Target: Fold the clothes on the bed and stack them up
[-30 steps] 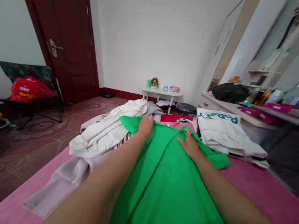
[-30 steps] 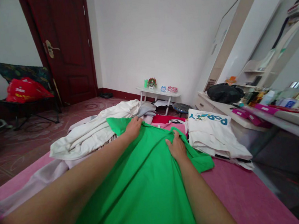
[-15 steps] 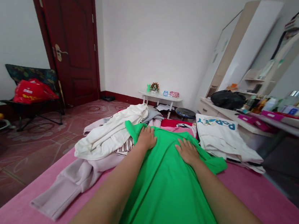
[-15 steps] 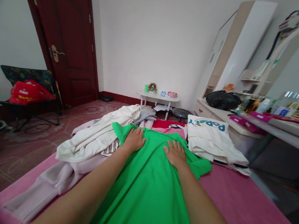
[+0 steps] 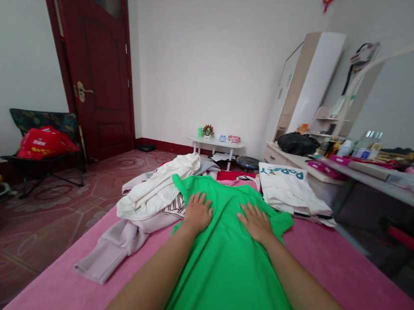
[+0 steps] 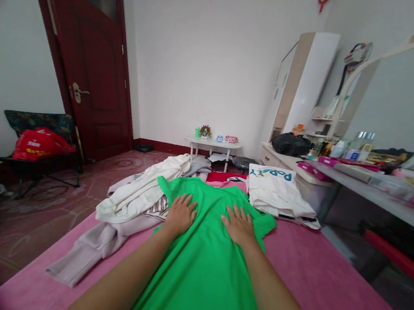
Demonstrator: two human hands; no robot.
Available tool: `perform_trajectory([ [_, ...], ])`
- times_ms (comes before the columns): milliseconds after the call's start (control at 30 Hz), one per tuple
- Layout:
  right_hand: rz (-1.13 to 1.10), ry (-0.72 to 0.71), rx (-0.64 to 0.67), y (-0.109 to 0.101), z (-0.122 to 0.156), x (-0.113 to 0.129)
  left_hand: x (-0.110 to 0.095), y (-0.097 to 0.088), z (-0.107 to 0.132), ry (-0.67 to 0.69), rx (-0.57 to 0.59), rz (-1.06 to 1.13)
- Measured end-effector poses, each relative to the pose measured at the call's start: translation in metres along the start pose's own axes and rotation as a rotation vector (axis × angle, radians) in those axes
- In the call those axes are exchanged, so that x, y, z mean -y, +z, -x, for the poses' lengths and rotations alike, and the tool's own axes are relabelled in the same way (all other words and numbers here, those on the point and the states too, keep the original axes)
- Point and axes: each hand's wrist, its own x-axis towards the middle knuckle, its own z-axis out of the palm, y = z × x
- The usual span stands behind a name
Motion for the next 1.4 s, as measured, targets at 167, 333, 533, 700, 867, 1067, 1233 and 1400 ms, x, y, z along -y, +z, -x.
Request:
perform_trajectory([
  [167,-0.015,-0.025,-0.009,-0.002,0.014,-0.002,0.002,-0.008,0.003,0.021,-0.01,0.028],
  [333,-0.098,-0.047,-0.036,-0.001,0.018,-0.008,0.004,-0.009,0.001,0.026,0.008,0.053],
  [533,-0.272,-0.104,-0.087,0.005,0.01,-0.024,0.006,-0.008,-0.001,0.026,0.013,0.069],
  [700,-0.378,-0.17,-0.169,0.014,0.003,-0.032,0.007,-0.004,-0.003,0.037,0.006,0.072],
  [867,-0.429,-0.209,-0.215,0.017,0.001,-0.035,0.007,-0.002,-0.003,0.04,0.0,0.075],
  [1067,-0.493,-0.249,-0.232,0.018,0.0,-0.038,0.009,-0.002,-0.002,0.048,-0.001,0.082],
  [1233,-0.548,-0.274,-0.242,0.02,-0.001,-0.04,0.009,-0.001,-0.002,0.056,0.002,0.086],
  [1400,-0.571,-0.286,-0.237,0.021,-0.001,-0.041,0.01,-0.001,-0.002,0.069,0.008,0.089],
])
